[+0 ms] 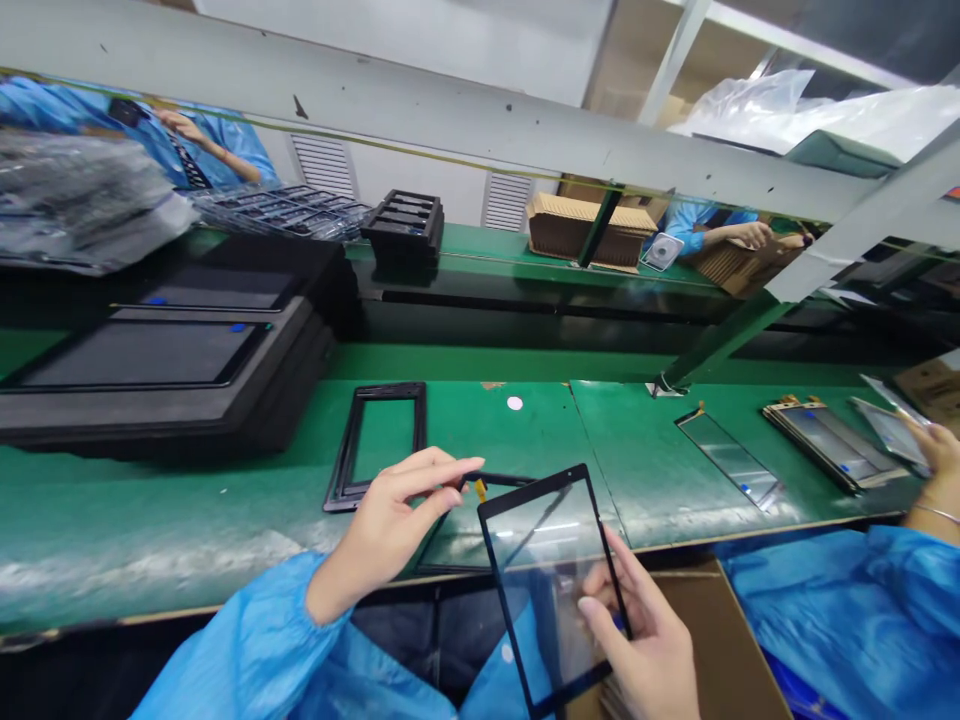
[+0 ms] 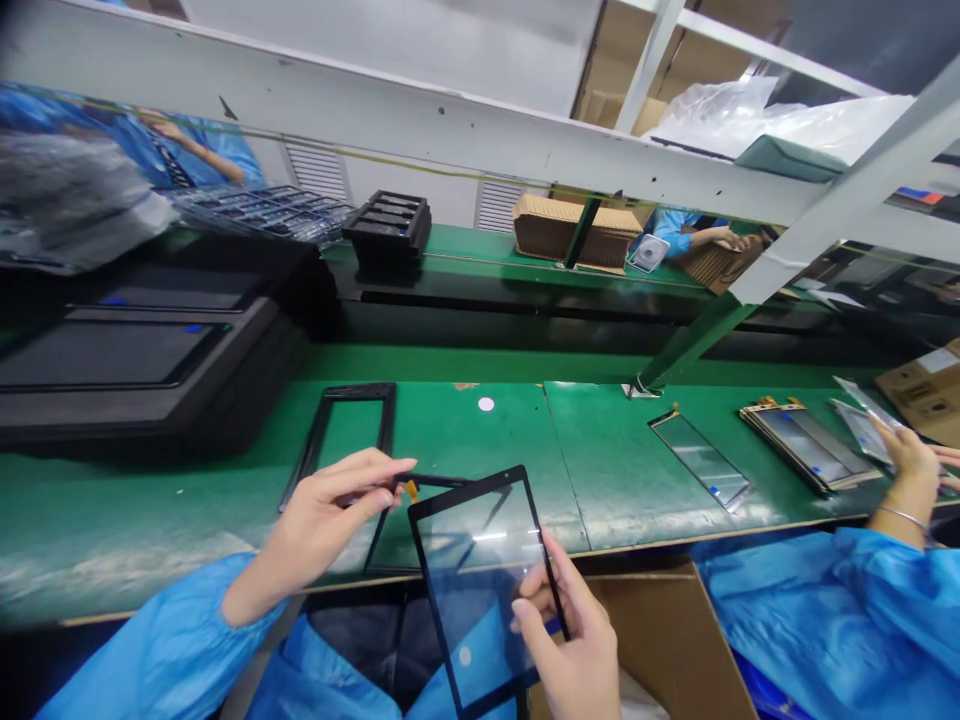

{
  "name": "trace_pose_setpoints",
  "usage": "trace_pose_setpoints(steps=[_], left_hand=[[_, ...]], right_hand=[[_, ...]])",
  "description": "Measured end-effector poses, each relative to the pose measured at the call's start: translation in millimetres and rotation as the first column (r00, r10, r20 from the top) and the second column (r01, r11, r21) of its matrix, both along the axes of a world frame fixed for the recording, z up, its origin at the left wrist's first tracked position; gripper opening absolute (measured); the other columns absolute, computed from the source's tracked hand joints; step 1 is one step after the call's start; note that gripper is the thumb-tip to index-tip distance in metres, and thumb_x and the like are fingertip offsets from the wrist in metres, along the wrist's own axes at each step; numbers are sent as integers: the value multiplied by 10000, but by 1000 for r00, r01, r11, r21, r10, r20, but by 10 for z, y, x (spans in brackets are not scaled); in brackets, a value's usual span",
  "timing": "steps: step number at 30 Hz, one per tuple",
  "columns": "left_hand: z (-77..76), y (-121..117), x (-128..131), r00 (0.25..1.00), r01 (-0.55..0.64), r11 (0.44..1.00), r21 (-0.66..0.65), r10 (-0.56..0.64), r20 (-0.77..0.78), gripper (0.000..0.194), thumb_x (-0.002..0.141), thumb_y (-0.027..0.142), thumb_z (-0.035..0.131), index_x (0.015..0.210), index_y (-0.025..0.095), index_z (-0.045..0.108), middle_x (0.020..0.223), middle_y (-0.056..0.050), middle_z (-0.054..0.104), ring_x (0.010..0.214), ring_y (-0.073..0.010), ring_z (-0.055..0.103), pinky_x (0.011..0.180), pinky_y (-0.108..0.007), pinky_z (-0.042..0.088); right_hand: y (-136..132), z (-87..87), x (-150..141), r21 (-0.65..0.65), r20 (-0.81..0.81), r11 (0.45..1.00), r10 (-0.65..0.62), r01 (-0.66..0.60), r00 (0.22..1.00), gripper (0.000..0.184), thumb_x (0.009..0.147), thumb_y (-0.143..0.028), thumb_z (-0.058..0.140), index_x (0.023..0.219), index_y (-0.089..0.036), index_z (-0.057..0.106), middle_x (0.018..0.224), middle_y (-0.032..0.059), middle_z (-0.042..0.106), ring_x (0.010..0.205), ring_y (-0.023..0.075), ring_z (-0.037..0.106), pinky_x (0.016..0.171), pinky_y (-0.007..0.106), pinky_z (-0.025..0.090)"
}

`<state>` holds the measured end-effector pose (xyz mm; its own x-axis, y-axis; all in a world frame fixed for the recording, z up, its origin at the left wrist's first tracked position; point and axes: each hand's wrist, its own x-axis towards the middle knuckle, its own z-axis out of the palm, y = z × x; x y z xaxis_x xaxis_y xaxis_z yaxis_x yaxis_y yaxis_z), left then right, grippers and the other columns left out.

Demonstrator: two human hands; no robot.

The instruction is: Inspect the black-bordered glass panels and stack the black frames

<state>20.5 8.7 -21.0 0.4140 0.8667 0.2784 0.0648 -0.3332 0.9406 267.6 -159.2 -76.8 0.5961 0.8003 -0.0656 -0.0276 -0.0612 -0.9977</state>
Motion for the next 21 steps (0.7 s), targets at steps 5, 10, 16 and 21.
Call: trace_pose_setpoints(steps=[5, 10, 16, 21], left_hand=[[70, -13, -4, 999, 32, 994, 103, -28, -45, 413, 988, 118, 649, 1255, 376, 828, 975, -35, 766, 877, -177, 714, 807, -269, 550], [132, -59, -1, 999, 34, 992, 118, -31, -25, 401, 981, 119, 658, 1225, 378, 843, 972, -40, 775, 870, -180, 725, 797, -268, 562], [94, -146, 110, 993, 16, 988, -156, 2, 117, 289, 913, 251, 769, 1177, 311, 870, 906, -60, 741, 753, -200, 721, 687, -293, 622], [-22, -189, 193, 967, 54, 913, -404, 53, 249, 371, 822, 341, 881, 1187, 272, 865, 798, -41, 737, 666, -176, 680, 594, -261, 612]], right_hand=[[-45, 134, 82, 7, 40, 1000, -1, 1, 999, 592, 758, -351, 880, 1341, -360, 776, 828, -5, 728, 622, 141, 654, 620, 224, 598], [-69, 211, 96, 9, 30, 1000, -19, 19, 999, 591, 757, -328, 881, 1340, -337, 779, 845, -4, 736, 617, 131, 649, 636, 221, 600], [-37, 90, -20, 41, -28, 999, -14, 15, 1000, 636, 792, -364, 886, 1406, -313, 731, 870, 9, 740, 615, 158, 671, 610, 262, 612], [22, -28, -176, 37, -19, 999, -7, 8, 1000, 689, 838, -415, 878, 1482, -319, 655, 888, 1, 736, 668, 163, 680, 658, 284, 630]])
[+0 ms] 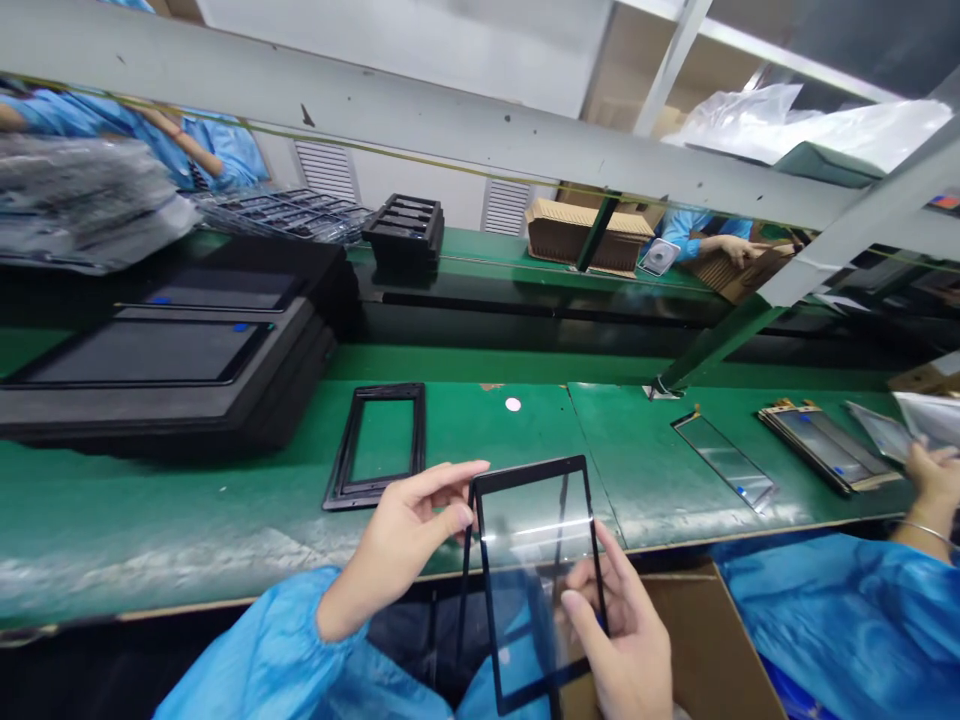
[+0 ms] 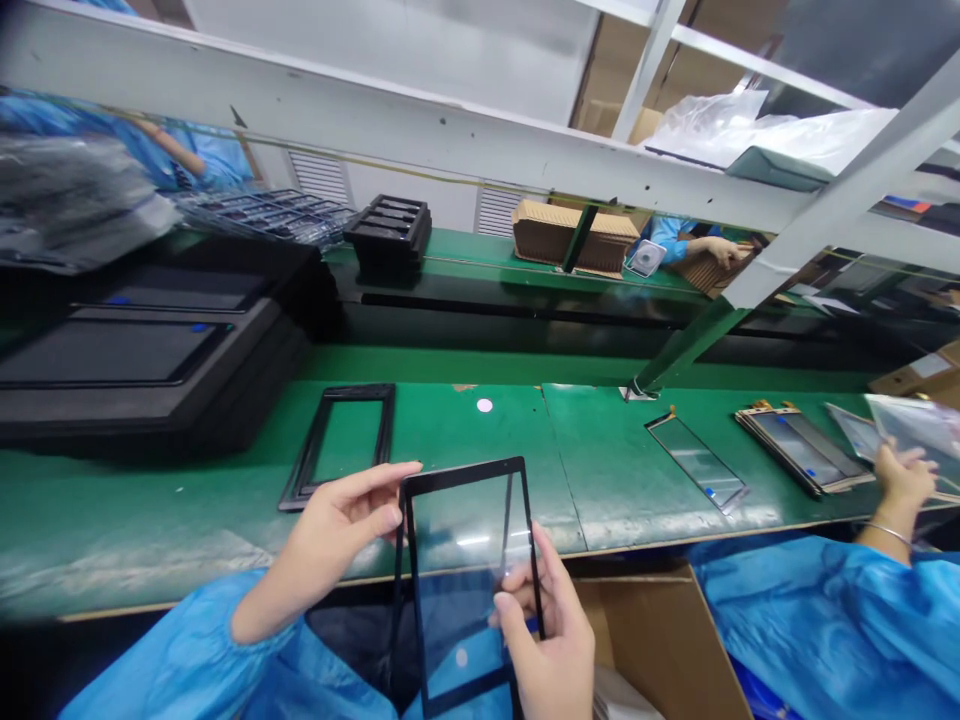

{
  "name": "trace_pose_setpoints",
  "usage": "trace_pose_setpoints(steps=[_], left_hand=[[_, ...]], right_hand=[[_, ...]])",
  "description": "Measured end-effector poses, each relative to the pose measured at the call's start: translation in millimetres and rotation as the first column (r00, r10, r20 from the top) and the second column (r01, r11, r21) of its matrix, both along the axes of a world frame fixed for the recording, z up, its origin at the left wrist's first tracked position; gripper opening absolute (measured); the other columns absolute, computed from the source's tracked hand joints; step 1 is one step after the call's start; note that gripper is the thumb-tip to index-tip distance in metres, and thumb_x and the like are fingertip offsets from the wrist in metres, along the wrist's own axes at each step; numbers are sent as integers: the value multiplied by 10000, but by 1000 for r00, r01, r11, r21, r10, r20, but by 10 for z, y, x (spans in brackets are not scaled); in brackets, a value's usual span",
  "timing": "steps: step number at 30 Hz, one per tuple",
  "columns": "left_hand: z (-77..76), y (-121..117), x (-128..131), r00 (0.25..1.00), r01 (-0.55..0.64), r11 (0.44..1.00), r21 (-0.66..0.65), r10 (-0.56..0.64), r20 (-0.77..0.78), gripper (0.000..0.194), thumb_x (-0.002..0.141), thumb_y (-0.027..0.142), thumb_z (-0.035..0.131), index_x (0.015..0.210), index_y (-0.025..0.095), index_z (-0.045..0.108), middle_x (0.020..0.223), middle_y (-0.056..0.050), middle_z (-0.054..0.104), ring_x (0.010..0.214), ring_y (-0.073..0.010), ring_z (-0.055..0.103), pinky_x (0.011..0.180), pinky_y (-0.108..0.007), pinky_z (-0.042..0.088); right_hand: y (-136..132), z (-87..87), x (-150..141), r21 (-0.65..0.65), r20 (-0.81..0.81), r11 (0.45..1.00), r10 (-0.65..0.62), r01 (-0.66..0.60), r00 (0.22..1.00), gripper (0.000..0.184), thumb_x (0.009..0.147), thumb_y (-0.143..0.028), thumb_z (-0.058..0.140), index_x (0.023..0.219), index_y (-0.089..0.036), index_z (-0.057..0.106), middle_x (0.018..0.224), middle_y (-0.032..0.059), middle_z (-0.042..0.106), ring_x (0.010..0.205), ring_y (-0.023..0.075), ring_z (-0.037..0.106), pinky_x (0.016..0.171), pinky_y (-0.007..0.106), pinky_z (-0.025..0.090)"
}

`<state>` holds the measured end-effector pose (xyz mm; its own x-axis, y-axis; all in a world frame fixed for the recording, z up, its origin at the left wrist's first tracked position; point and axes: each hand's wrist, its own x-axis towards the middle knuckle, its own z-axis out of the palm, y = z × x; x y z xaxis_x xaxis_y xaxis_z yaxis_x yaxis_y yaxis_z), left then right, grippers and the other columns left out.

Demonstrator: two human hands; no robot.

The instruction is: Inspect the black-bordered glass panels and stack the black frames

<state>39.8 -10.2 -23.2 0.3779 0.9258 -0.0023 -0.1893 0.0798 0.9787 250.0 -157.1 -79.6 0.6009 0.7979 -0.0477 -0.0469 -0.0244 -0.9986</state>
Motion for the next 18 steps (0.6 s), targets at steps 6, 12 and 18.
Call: trace_pose_setpoints(steps=[6, 12, 18], left_hand=[[-100, -20, 13, 995, 18, 984, -175, -1, 99, 466, 776, 376, 936, 1218, 254, 849, 808, -50, 769, 704, -176, 711, 581, -223, 590], [-189, -22, 36, 989, 2, 982, -189, 25, 144, 447, 794, 362, 936, 1221, 261, 848, 825, -49, 776, 710, -161, 726, 603, -209, 596], [-233, -30, 28, 984, 26, 966, -258, 22, 178, 460, 801, 350, 937, 1245, 284, 835, 880, -46, 780, 743, -164, 748, 593, -206, 617]], right_hand=[[47, -11, -128, 1, -78, 1000, 21, -21, 997, 684, 851, -397, 866, 1493, -363, 636, 866, -37, 702, 631, 141, 650, 640, 275, 614], [42, -25, -174, -51, -108, 999, 5, -10, 994, 752, 858, -404, 858, 1548, -275, 589, 890, -17, 700, 631, 133, 632, 642, 265, 594], [56, -19, -170, -86, -107, 996, 27, -36, 994, 755, 869, -434, 851, 1557, -314, 564, 904, -27, 692, 631, 129, 646, 604, 258, 582]])
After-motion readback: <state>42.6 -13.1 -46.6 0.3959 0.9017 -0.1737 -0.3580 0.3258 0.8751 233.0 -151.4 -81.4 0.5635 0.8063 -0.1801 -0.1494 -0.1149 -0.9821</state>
